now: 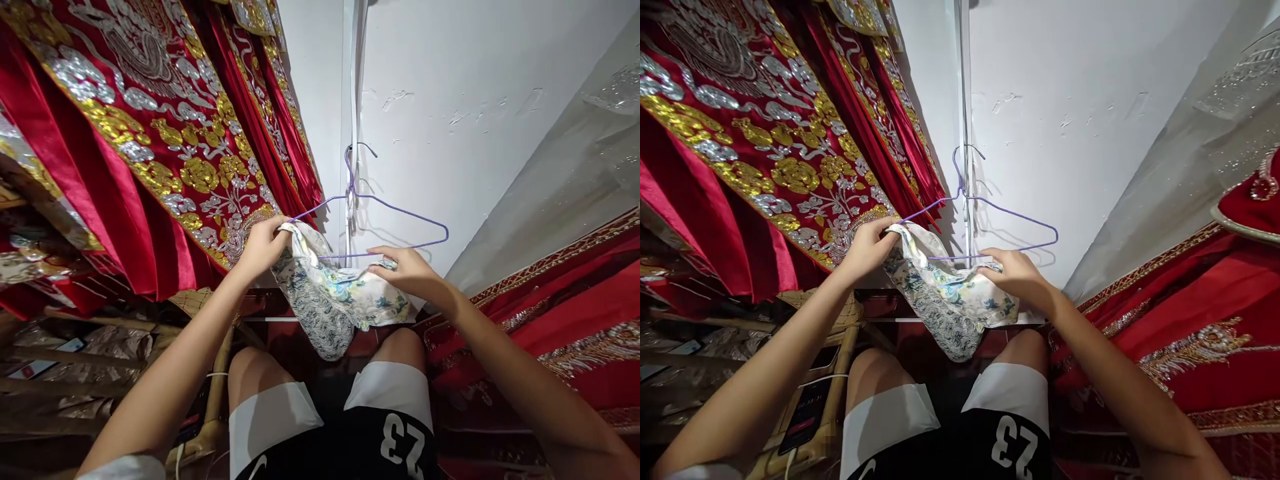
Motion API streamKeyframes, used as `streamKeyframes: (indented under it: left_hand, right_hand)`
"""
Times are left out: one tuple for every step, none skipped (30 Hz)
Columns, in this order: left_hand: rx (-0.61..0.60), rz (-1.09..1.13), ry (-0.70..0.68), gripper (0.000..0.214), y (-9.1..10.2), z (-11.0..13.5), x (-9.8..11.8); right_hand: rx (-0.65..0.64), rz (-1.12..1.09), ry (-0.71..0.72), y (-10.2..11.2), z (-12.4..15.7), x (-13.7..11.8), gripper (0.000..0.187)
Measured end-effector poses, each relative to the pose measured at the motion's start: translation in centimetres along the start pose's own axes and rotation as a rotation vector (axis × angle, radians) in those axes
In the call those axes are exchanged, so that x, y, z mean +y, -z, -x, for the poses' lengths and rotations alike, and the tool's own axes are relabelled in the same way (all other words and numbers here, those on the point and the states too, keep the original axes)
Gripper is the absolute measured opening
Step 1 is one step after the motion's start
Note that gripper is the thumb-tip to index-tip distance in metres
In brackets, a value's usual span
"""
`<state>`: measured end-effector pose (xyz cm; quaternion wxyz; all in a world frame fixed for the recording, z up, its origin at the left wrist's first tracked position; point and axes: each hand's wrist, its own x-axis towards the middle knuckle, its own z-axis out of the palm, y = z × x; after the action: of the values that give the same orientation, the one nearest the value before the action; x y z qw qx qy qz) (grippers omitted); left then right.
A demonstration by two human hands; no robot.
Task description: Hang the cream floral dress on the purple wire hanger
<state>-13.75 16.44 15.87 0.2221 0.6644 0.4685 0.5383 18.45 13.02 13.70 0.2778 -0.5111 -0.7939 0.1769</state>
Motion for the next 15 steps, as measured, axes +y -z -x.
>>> streamKeyframes:
  left_hand:
    - [-0.043, -0.002, -0.002, 0.018, 0.2, -0.3, 0.0]
    - [-0.092, 0.009, 0.009, 0.017, 0.4, -0.4, 0.0]
    - [-0.145, 0.036, 0.037, 0.017, 0.6, -0.5, 0.1]
    - [-0.205, 0.076, 0.082, 0.016, 0.8, -0.4, 0.1]
    - [-0.267, 0.121, 0.137, 0.014, 1.0, -0.4, 0.3]
    - [-0.327, 0.165, 0.191, 0.011, 1.2, -0.3, 0.5]
    - [-0.380, 0.202, 0.235, 0.009, 1.3, -0.3, 0.7]
    - [-0.415, 0.231, 0.262, 0.006, 1.5, -0.3, 0.9]
    - [-0.437, 0.251, 0.278, 0.007, 1.6, -0.4, 1.1]
    - [-0.447, 0.270, 0.295, 0.008, 1.8, -0.6, 1.1]
    - [-0.448, 0.296, 0.325, 0.011, 2.0, -0.8, 1.0]
    - [-0.433, 0.335, 0.370, 0.012, 2.3, -1.0, 0.8]
    - [-0.387, 0.397, 0.416, 0.012, 2.6, -1.3, 0.4]
    - [-0.281, 0.496, 0.434, 0.011, 2.8, -1.6, 0.1]
    - [-0.136, 0.608, 0.419, 0.010, 2.9, -2.0, -0.3]
  right_hand:
    - [0.010, 0.020, -0.024, 0.1, 0.3, 0.3, 0.057]
    - [0.039, 0.029, -0.042, 0.3, 0.4, 0.9, 0.069]
    - [0.093, 0.018, -0.049, 0.5, 0.5, 1.7, 0.079]
    - [0.170, -0.011, -0.046, 0.9, 0.4, 2.9, 0.088]
    - [0.267, -0.051, -0.036, 1.2, 0.1, 4.2, 0.094]
    - [0.374, -0.092, -0.023, 1.7, -0.3, 5.5, 0.097]
    - [0.465, -0.126, -0.011, 2.2, -0.8, 6.9, 0.097]
    - [0.525, -0.156, -0.003, 2.7, -1.4, 8.1, 0.093]
    - [0.551, -0.183, -0.003, 3.4, -2.0, 9.1, 0.086]
    - [0.546, -0.208, -0.011, 4.2, -2.5, 9.9, 0.075]
    - [0.515, -0.232, -0.027, 5.1, -2.9, 10.4, 0.062]
    - [0.468, -0.256, -0.048, 6.1, -3.2, 10.6, 0.049]
    - [0.412, -0.281, -0.074, 7.1, -3.4, 10.6, 0.037]
    - [0.355, -0.314, -0.103, 8.1, -3.4, 10.4, 0.031]
    - [0.302, -0.356, -0.128, 8.9, -3.4, 10.1, 0.030]
